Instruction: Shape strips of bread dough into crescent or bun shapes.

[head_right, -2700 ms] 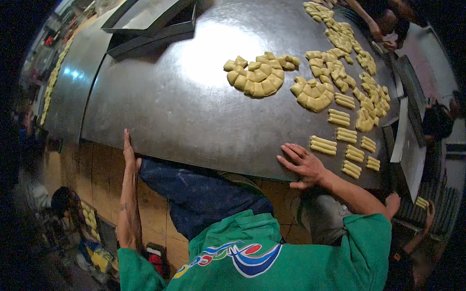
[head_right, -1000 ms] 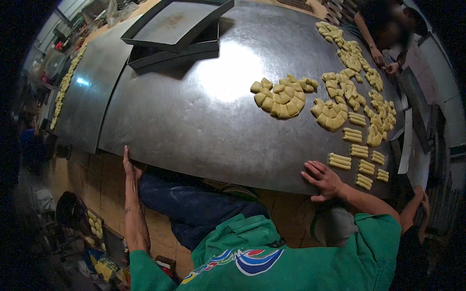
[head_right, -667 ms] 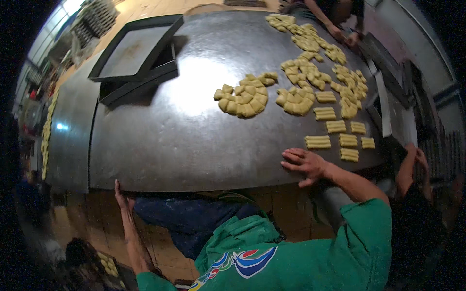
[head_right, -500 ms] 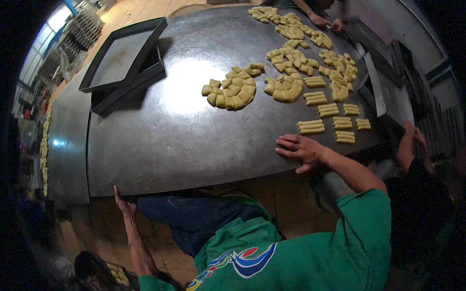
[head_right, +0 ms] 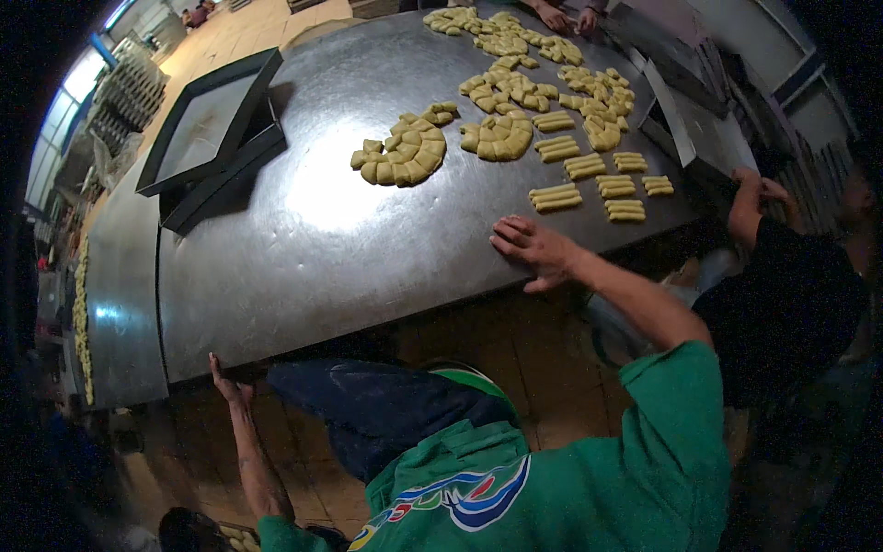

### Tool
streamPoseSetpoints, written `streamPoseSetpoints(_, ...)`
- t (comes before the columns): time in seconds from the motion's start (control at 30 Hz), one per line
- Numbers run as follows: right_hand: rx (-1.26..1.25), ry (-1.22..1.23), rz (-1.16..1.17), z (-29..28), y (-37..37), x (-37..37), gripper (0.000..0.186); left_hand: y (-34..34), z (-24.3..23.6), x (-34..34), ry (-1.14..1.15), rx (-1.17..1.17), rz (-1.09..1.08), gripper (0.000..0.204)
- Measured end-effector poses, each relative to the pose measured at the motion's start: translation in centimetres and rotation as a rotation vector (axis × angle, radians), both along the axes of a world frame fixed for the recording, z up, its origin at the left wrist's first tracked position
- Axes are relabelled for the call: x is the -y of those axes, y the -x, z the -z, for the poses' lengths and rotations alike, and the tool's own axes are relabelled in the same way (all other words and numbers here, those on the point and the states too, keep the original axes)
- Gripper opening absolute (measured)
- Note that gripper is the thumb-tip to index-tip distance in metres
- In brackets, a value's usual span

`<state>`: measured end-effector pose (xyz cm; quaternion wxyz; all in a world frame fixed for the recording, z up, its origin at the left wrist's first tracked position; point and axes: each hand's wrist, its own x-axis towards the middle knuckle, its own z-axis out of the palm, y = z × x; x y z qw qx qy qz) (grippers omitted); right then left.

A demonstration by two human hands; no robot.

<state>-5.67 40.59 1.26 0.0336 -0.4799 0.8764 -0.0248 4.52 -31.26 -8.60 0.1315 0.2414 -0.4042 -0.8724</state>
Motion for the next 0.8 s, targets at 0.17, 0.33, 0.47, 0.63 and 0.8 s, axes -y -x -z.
streamPoseSetpoints(0.17,-0.129,0.257,0.127,0.5,-2.3,4.3,0.087,0.3,-0.4,0.2,0.013,-0.072,-0.024,0.050)
streamPoseSetpoints(0.33,-0.204,0.537,0.205,0.2,4.4,11.9,0.040,1.4,-2.7,-4.6,0.039,-0.030,-0.174,0.067)
streamPoseSetpoints(0.47,-0.203,0.434,0.278,-1.3,14.6,21.6,0.028,-1.1,-2.5,-4.3,0.001,-0.012,-0.107,0.065)
streamPoseSetpoints(0.63,-0.129,0.043,0.484,-0.2,23.3,24.4,0.034,-4.5,-2.5,-8.5,0.545,0.456,-0.328,0.039)
streamPoseSetpoints(0.8,-0.049,-0.261,0.373,-2.3,23.8,27.3,0.030,-8.3,-7.4,-11.6,0.559,0.318,-0.217,0.024)
